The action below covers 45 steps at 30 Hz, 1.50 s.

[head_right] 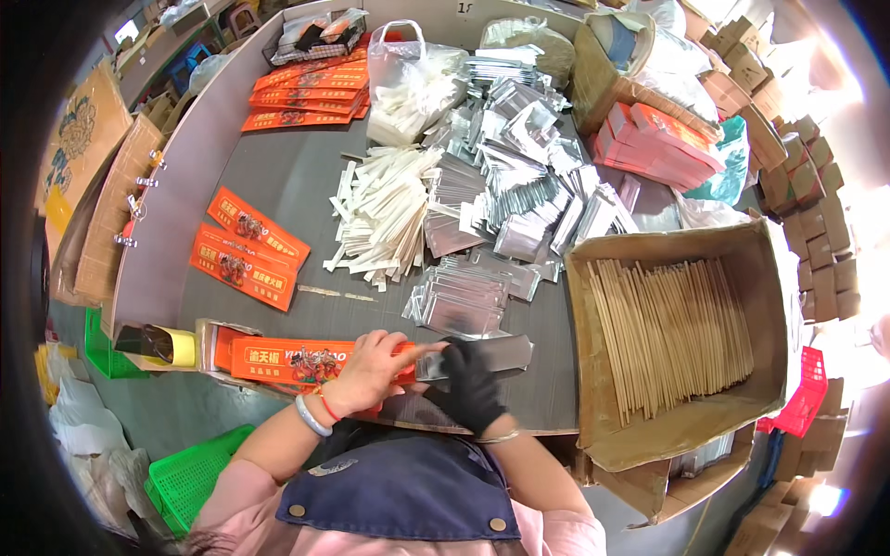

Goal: The recorder is manual packaging wooden sticks into small plastic bags.

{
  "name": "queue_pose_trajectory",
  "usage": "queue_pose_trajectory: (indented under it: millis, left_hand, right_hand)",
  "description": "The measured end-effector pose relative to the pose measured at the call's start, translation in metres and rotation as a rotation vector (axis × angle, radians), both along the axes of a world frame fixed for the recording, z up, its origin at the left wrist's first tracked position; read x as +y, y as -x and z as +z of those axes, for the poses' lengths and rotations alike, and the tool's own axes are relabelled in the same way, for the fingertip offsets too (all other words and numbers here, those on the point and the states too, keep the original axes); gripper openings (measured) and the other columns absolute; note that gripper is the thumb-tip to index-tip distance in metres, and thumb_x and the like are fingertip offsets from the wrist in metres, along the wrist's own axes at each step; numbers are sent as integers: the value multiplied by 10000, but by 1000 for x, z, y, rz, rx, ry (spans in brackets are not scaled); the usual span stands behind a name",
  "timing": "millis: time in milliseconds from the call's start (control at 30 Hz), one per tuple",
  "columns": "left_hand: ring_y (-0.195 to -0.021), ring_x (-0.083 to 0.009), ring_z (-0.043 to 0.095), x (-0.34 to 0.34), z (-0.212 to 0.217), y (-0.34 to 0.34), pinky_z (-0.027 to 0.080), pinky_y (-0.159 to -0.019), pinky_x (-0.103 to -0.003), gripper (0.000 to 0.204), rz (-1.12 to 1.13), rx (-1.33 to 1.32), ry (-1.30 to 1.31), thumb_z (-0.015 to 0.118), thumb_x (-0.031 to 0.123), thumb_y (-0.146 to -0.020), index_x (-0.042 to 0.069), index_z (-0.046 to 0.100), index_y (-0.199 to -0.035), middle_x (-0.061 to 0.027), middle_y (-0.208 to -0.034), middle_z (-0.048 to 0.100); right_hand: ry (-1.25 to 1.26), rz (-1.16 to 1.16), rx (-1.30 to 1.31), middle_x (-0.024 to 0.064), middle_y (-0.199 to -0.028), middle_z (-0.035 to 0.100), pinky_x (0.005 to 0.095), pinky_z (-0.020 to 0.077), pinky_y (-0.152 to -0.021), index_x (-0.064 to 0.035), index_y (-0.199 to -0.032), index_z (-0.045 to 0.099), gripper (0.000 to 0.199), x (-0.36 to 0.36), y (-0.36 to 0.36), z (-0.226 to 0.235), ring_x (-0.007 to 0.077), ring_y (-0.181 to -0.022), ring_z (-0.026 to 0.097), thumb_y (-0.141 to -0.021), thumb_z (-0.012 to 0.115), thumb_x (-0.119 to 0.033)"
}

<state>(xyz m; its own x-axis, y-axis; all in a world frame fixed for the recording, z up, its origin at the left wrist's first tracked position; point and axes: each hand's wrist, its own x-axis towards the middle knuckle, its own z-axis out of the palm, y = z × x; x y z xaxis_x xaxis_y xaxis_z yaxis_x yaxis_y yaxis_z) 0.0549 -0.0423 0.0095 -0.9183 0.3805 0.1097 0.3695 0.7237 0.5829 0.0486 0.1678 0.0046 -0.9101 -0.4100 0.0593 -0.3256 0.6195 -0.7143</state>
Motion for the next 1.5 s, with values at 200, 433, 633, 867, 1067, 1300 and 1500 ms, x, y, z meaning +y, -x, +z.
queue_pose_trajectory:
  millis: [200,433,633,867,1067,1300,1500]
  left_hand:
    - [-920,-317,549,-8,70,27,466,-760,-425,405,-407,-107,345,772,170,-642,161,616,-1016,-105,-985,529]
    - [-1114,-369,512,-100,52,51,435,-935,-470,314,35,306,554,742,154,-639,61,656,-926,-174,-1151,559]
    - [-1295,-398,373,-29,1,-47,264,-1086,-581,823,393,-95,236,850,443,-639,18,554,-1278,-200,-1377,429]
    - [-1377,-419,283,-33,-22,-45,127,-1140,-604,933,471,-158,38,849,468,-640,-17,481,-1347,-203,-1428,407]
    - [-1385,-435,279,-42,-17,-37,139,-1138,-611,892,380,-239,47,829,416,-689,-16,454,-1373,-219,-1484,368]
    - [-1080,-362,550,-76,-32,79,448,-916,-441,295,468,172,106,716,195,-817,47,673,-1068,-140,-1111,624]
    - [-836,-276,577,-60,-40,56,438,-735,-419,49,202,224,191,676,151,-809,105,675,-794,-53,-798,609]
  right_hand:
    - [-414,166,196,52,-1045,588,476,348,-938,-156,-1152,583,666,43,14,41,264,-1057,540,-596,836,-422]
    - [-370,-34,-60,83,-1009,578,445,378,-842,-121,-1115,566,652,62,3,45,281,-962,552,-587,856,-372]
    - [-496,35,125,72,-1027,573,451,368,-845,-149,-1151,561,651,40,-19,46,271,-974,556,-614,832,-398]
    - [-479,141,11,78,-1048,578,466,377,-870,-133,-1142,565,630,33,-22,46,292,-1003,560,-623,823,-379]
    - [-191,220,110,133,-1112,560,466,384,-911,-96,-1160,557,663,-45,-21,-3,303,-1025,544,-651,798,-447]
    - [-296,-243,307,156,-1140,612,433,429,-961,-48,-1160,606,534,84,27,15,341,-1102,561,-726,816,-278]
    - [-818,-904,118,172,-1152,595,452,456,-903,-29,-1158,588,436,226,12,-13,362,-1068,554,-788,721,-217]
